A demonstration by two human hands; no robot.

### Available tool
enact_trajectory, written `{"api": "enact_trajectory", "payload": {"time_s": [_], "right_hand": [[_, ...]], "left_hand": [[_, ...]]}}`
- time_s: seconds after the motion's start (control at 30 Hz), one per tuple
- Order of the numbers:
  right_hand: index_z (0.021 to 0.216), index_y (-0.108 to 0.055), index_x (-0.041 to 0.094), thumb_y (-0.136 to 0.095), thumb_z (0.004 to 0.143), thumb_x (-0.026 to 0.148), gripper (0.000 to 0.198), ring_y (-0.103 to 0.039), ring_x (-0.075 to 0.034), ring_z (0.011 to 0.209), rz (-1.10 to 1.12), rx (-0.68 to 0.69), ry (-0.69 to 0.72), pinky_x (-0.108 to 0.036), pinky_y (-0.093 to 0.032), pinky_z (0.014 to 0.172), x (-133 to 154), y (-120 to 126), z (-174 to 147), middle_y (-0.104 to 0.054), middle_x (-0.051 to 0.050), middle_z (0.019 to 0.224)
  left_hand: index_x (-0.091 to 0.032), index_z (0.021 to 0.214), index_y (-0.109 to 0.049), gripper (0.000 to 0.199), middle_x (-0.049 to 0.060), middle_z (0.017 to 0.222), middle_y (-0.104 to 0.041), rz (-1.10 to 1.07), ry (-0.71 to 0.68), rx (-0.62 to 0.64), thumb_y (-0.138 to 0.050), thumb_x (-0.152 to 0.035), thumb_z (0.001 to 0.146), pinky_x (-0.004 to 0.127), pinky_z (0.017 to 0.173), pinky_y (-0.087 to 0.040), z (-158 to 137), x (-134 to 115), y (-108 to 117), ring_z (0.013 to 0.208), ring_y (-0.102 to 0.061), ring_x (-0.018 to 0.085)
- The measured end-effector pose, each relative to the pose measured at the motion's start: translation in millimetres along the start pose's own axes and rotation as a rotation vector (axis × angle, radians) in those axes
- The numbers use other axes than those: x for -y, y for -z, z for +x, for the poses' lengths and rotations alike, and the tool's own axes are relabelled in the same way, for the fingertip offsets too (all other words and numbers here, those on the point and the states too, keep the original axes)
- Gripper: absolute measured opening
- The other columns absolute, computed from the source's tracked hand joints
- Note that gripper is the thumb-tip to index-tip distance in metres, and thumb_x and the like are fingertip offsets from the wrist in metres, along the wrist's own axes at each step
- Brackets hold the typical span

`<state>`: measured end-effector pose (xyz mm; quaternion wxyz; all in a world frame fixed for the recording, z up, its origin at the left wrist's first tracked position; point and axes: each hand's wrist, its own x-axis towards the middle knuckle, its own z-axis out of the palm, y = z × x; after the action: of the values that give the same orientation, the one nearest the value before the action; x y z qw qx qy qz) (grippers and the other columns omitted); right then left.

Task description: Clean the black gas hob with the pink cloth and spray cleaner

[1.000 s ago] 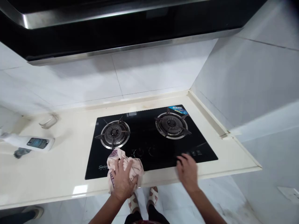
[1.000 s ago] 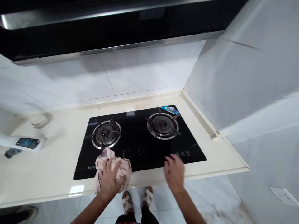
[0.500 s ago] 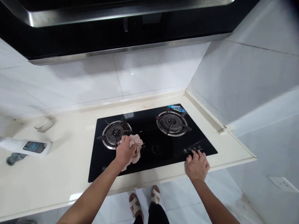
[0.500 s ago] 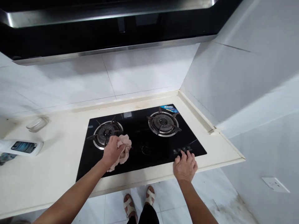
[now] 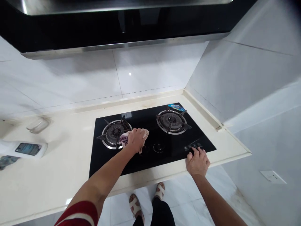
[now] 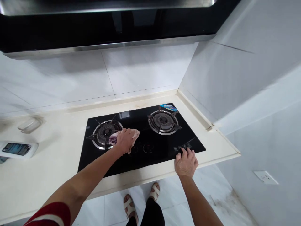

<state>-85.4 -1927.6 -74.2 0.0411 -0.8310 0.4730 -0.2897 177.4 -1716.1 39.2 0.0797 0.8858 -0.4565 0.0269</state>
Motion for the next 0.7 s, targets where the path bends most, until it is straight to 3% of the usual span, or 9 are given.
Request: {"api": "enact_trajectory", "payload": {"time_s": [0.17,0.4,0.57,0.63,0.7], "right_hand": [[0.132,-0.057,0.02,-0.037,0.097,0.038,0.044,-0.036,-0.032,0.144,0.013,-0.009,0.008,-0.055,-0.031,0.112,1.3,-0.7,-0.8,-0.052,-0.015,0.145],[0.132,-0.057,0.02,-0.035,0.098,0.038,0.045,-0.035,-0.031,0.145,-0.008,0.01,0.004,-0.054,-0.031,0.113,1.7,1.2,-0.5,-0.052,-0.014,0.145],[0.132,-0.057,0.019,-0.034,0.098,0.039,0.046,-0.035,-0.032,0.145,-0.009,0.016,0.016,-0.055,-0.032,0.112,1.9,2.2,-1.2,-0.052,-0.015,0.145],[0.132,-0.057,0.019,-0.034,0.098,0.038,0.045,-0.036,-0.032,0.144,-0.011,0.009,0.016,-0.055,-0.032,0.111,2.0,1.7,-1.4,-0.053,-0.014,0.144],[0.132,-0.057,0.019,-0.034,0.098,0.038,0.045,-0.036,-0.032,0.144,-0.018,0.002,0.018,-0.054,-0.032,0.112,1.9,1.3,-1.4,-0.054,-0.015,0.143]], "left_hand": [[-0.024,0.14,-0.051,0.04,0.009,0.147,-0.049,0.018,-0.052,-0.054,-0.043,-0.025,0.101,0.042,0.101,-0.042,-41.9,-1.8,-2.8,0.134,-0.039,0.028],[-0.019,0.133,-0.057,0.04,0.013,0.123,-0.061,0.009,0.02,-0.068,-0.049,-0.036,0.098,0.051,0.099,-0.043,-95.6,1.6,8.9,0.109,-0.054,0.031],[-0.025,0.133,-0.057,0.04,0.013,0.128,-0.059,-0.085,0.065,-0.126,-0.054,-0.039,0.096,0.047,0.097,-0.048,-173.1,10.2,0.6,0.118,-0.054,0.031],[-0.03,0.13,-0.06,0.036,0.011,0.13,-0.059,-0.078,0.124,-0.198,-0.056,-0.04,0.095,0.046,0.098,-0.048,-209.2,21.6,-8.0,0.123,-0.053,0.03],[-0.033,0.128,-0.062,0.036,0.01,0.14,-0.053,-0.025,0.276,-0.303,-0.057,-0.042,0.093,0.053,0.1,-0.046,-240.7,36.9,-14.3,0.13,-0.049,0.033]]}}
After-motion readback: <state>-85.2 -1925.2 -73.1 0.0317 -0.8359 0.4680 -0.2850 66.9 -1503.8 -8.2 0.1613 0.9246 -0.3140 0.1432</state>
